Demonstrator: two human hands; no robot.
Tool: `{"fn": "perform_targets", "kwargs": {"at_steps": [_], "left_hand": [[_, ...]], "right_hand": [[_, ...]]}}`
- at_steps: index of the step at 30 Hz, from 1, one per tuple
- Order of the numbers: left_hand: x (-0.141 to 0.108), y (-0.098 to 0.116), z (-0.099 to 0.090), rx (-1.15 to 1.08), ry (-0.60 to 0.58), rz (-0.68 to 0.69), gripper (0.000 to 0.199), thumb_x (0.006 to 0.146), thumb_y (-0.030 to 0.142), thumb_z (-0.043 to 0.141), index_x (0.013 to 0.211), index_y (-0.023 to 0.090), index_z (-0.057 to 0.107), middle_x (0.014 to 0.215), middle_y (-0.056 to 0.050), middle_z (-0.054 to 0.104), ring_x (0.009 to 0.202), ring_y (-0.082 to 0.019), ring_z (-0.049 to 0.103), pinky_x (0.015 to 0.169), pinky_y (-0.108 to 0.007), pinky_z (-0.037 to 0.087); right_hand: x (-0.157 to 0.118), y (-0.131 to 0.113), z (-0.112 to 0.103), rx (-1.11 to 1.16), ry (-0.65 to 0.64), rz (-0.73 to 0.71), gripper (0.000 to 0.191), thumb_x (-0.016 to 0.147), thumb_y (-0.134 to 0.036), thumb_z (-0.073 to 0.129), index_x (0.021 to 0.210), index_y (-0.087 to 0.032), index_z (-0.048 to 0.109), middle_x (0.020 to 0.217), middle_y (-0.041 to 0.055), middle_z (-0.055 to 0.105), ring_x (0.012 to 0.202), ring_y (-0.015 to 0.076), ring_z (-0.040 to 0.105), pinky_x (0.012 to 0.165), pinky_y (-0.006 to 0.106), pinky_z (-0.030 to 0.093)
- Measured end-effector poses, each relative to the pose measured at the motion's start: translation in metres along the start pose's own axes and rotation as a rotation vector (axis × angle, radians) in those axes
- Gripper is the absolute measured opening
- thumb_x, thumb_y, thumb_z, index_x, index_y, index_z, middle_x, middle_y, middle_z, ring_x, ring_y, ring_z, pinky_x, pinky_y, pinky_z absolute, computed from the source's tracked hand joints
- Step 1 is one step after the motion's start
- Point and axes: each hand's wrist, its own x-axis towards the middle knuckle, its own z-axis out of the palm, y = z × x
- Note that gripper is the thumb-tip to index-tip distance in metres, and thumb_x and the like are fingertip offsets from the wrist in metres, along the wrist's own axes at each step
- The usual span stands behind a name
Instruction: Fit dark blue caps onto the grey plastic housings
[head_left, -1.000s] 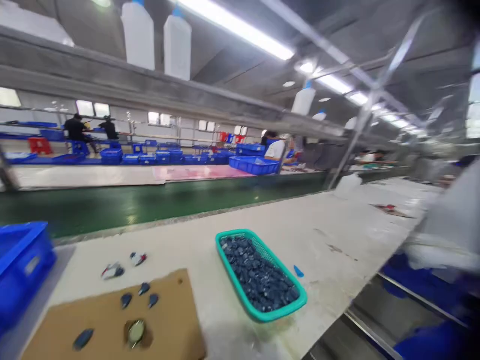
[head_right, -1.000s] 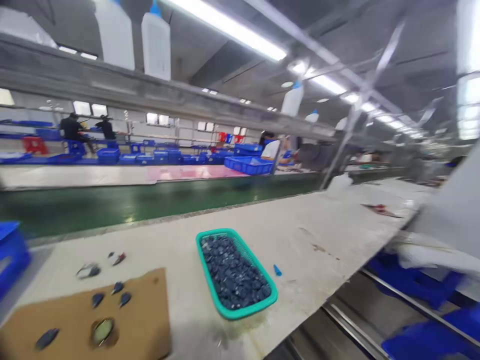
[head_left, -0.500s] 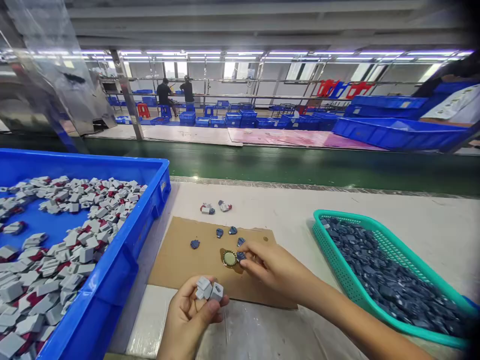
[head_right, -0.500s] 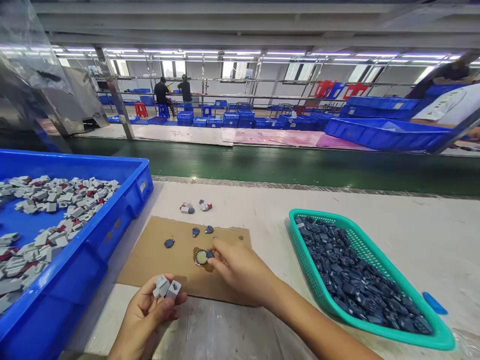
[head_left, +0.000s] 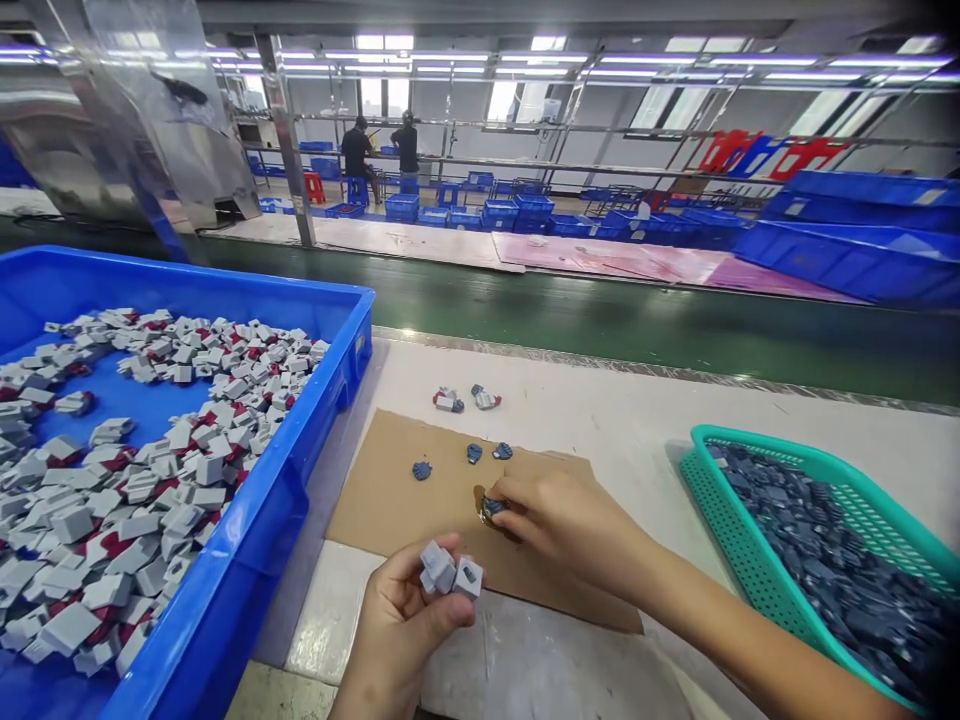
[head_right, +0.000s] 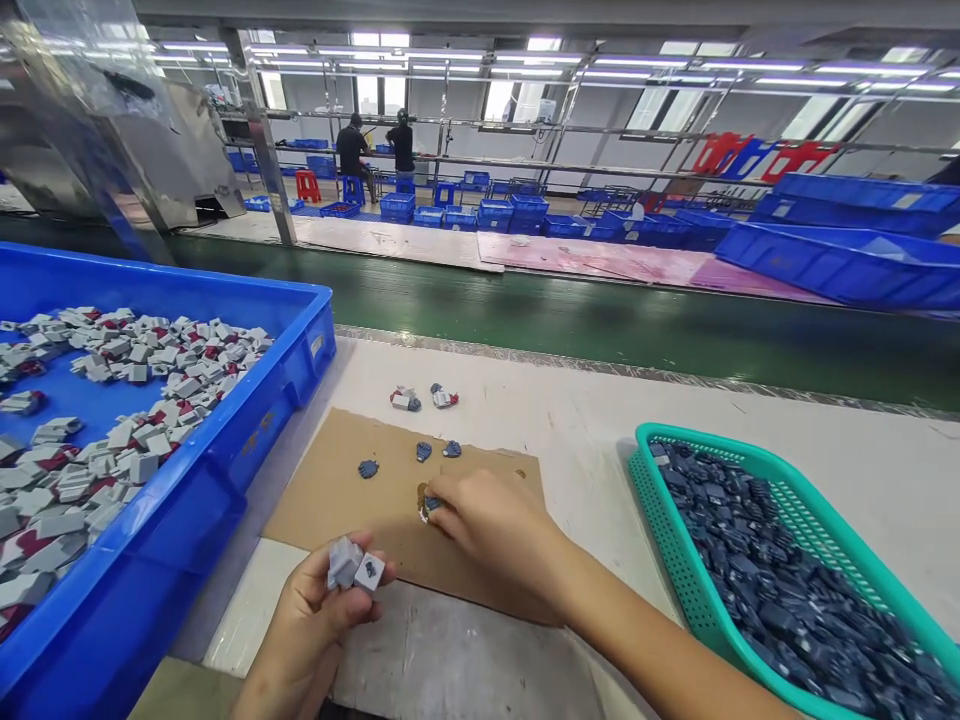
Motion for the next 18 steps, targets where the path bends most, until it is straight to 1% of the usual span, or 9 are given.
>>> {"fn": "perform_targets", "kwargs": {"at_steps": [3, 5, 7, 10, 12, 14, 16, 18], "left_hand": [[0.000, -0.001, 0.000, -0.012, -0.002, 0.016, 0.041, 0.037, 0.022, 0.085, 0.075, 0.017, 0.072, 0.065, -0.005, 0.069, 0.056, -0.013, 0.061, 0.042, -0.016, 0.045], [0.001, -0.002, 0.000, 0.004, 0.008, 0.028, 0.041, 0.038, 0.023, 0.085, 0.076, 0.017, 0.072, 0.065, -0.005, 0.068, 0.054, -0.012, 0.059, 0.040, -0.015, 0.044], [0.001, -0.002, 0.000, 0.038, 0.024, 0.037, 0.041, 0.040, 0.024, 0.084, 0.078, 0.017, 0.071, 0.067, -0.005, 0.068, 0.055, -0.011, 0.057, 0.037, -0.013, 0.042], [0.002, -0.002, 0.001, 0.054, 0.049, 0.057, 0.041, 0.041, 0.025, 0.084, 0.080, 0.017, 0.071, 0.072, -0.006, 0.068, 0.057, -0.010, 0.056, 0.035, -0.012, 0.040], [0.002, -0.002, 0.002, 0.046, 0.046, 0.071, 0.040, 0.042, 0.025, 0.083, 0.080, 0.018, 0.071, 0.070, -0.004, 0.067, 0.054, -0.009, 0.054, 0.035, -0.011, 0.039], [0.001, -0.001, 0.002, 0.049, 0.029, 0.078, 0.039, 0.043, 0.025, 0.083, 0.080, 0.018, 0.071, 0.066, -0.003, 0.066, 0.049, -0.006, 0.050, 0.036, -0.011, 0.039], [0.000, -0.001, 0.002, 0.056, 0.015, 0.075, 0.038, 0.044, 0.025, 0.083, 0.080, 0.018, 0.071, 0.065, -0.002, 0.066, 0.048, -0.005, 0.048, 0.037, -0.011, 0.040], [-0.001, 0.000, 0.003, 0.064, 0.011, 0.067, 0.038, 0.045, 0.025, 0.082, 0.081, 0.018, 0.070, 0.066, -0.002, 0.066, 0.049, -0.005, 0.049, 0.039, -0.012, 0.041]], "right_hand": [[0.001, -0.001, -0.005, -0.064, 0.021, -0.015, 0.014, 0.080, -0.018, 0.050, 0.069, -0.018, 0.059, 0.072, 0.0023, 0.060, 0.067, 0.0156, 0.050, 0.055, 0.025, 0.026], [0.000, -0.001, -0.007, -0.060, 0.020, -0.038, 0.012, 0.079, -0.018, 0.051, 0.070, -0.018, 0.060, 0.074, 0.0030, 0.060, 0.070, 0.0168, 0.051, 0.058, 0.026, 0.028], [-0.002, 0.001, -0.007, -0.004, 0.034, -0.051, 0.012, 0.080, -0.019, 0.051, 0.073, -0.018, 0.061, 0.072, 0.0030, 0.060, 0.070, 0.0173, 0.051, 0.060, 0.027, 0.030], [-0.007, 0.004, -0.003, 0.203, 0.136, -0.069, 0.011, 0.081, -0.021, 0.052, 0.080, -0.019, 0.063, 0.069, 0.0019, 0.059, 0.069, 0.0158, 0.051, 0.062, 0.027, 0.034], [-0.012, 0.003, 0.000, 0.383, 0.232, -0.071, 0.013, 0.081, -0.023, 0.054, 0.088, -0.019, 0.063, 0.066, 0.0010, 0.057, 0.064, 0.0137, 0.051, 0.059, 0.025, 0.037], [-0.019, 0.001, 0.001, 0.532, 0.301, -0.069, 0.018, 0.081, -0.026, 0.055, 0.095, -0.019, 0.063, 0.062, 0.0000, 0.054, 0.056, 0.0116, 0.048, 0.053, 0.024, 0.037], [-0.025, -0.005, 0.001, 0.636, 0.325, -0.052, 0.020, 0.081, -0.028, 0.055, 0.097, -0.019, 0.063, 0.064, 0.0002, 0.054, 0.052, 0.0104, 0.046, 0.048, 0.023, 0.037], [-0.031, -0.012, 0.000, 0.716, 0.334, -0.027, 0.019, 0.081, -0.030, 0.057, 0.096, -0.021, 0.063, 0.072, 0.0017, 0.058, 0.058, 0.0113, 0.050, 0.049, 0.023, 0.041]]}}
